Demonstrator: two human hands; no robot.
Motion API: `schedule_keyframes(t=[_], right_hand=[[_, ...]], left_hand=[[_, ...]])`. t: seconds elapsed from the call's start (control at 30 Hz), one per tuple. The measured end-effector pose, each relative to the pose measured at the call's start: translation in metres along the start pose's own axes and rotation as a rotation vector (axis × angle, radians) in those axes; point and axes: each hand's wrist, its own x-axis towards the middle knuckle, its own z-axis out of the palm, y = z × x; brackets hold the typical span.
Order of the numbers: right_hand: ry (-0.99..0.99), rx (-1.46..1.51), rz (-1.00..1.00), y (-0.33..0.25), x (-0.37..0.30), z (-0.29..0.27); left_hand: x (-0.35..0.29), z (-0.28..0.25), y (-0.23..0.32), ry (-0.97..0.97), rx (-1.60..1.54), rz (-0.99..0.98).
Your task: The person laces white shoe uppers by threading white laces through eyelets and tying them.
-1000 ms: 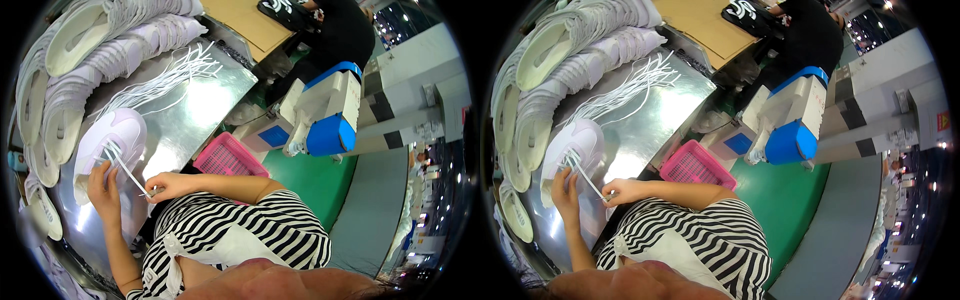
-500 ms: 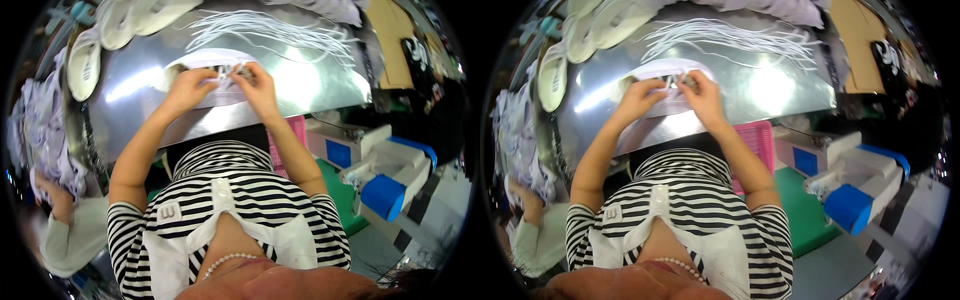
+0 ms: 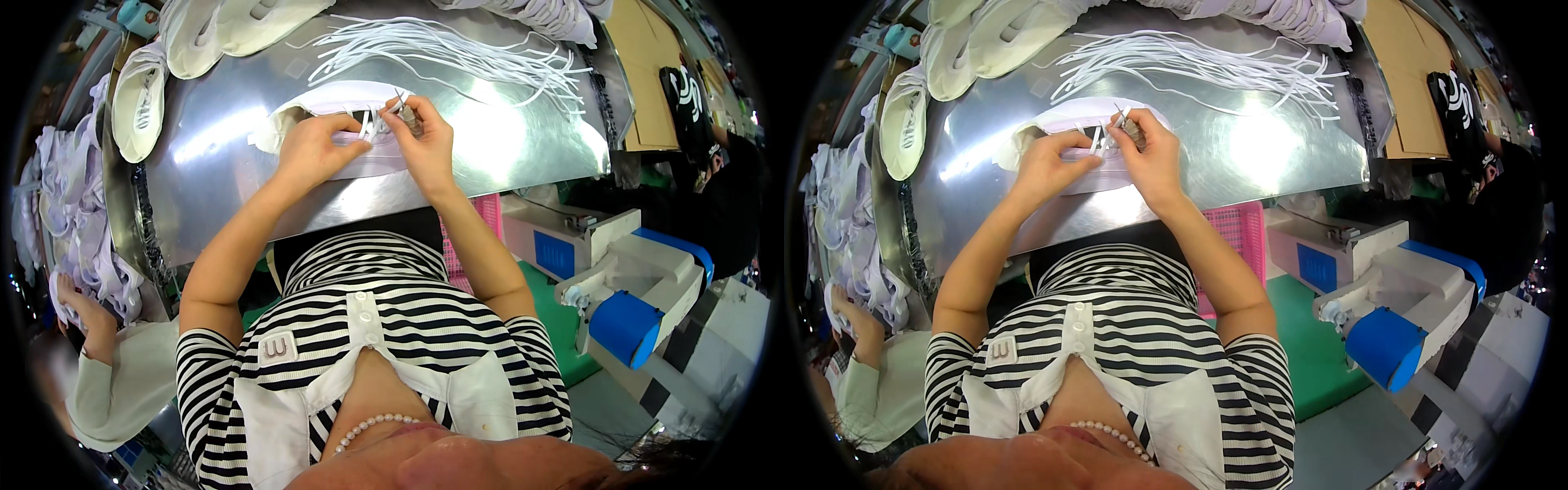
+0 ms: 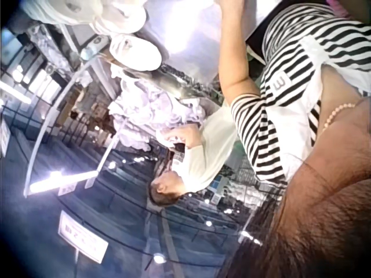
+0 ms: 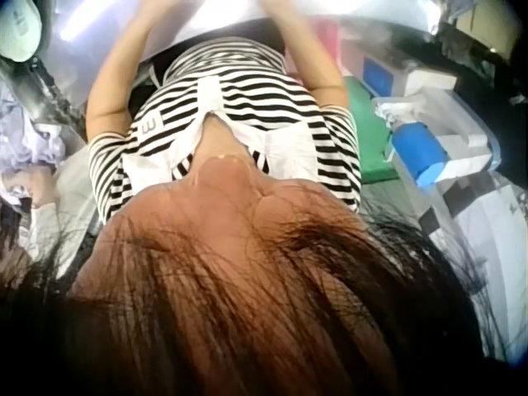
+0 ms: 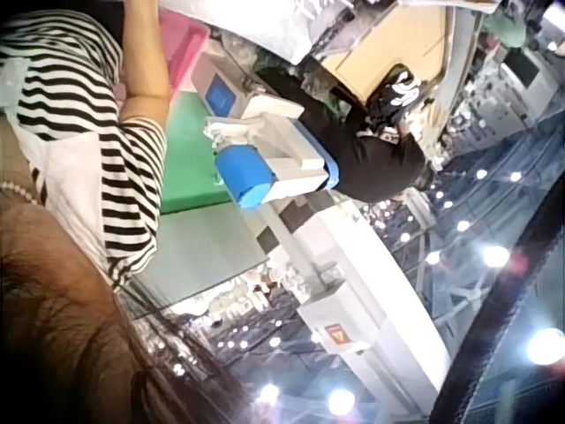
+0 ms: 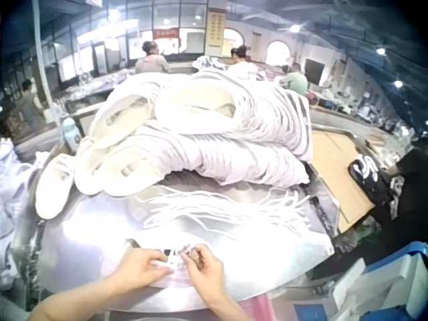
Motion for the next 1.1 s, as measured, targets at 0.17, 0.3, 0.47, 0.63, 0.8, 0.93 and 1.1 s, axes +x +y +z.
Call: schedule_keyframes(t=[0.17,0.3,0.47,0.63,0.8,0.93,1.1], right_hand=[[-0.001,-0.218,-0.105,-0.012,-0.008,-0.004],[-0.118,-0.458,-0.055,-0.028,-0.026,-0.015],[-0.183,-0.454,0.003,-0.023,-0.047,-0.02],[-0.192,-0.491,0.018,-0.015,-0.047,-0.019],[-0.177,-0.584,-0.019,-0.012,-0.044,-0.017],[-0.163,-0.91,-0.133,-0.02,-0.046,-0.006],[-0.107,-0.942,-0.154,-0.001,-0.044,0.013]], left_hand=[[0.005,-0.002,-0.001,-0.045,-0.04,-0.031],[0.005,0.001,-0.003,-0.026,-0.014,-0.019],[0.004,0.002,0.001,0.005,-0.021,-0.009],[0.003,0.005,0.0,0.047,-0.015,0.026],[0.001,0.005,0.003,0.065,-0.005,0.102],[-0.01,0.015,0.001,0.121,-0.021,0.217],[-0.019,0.021,0.007,0.163,0.017,0.23]])
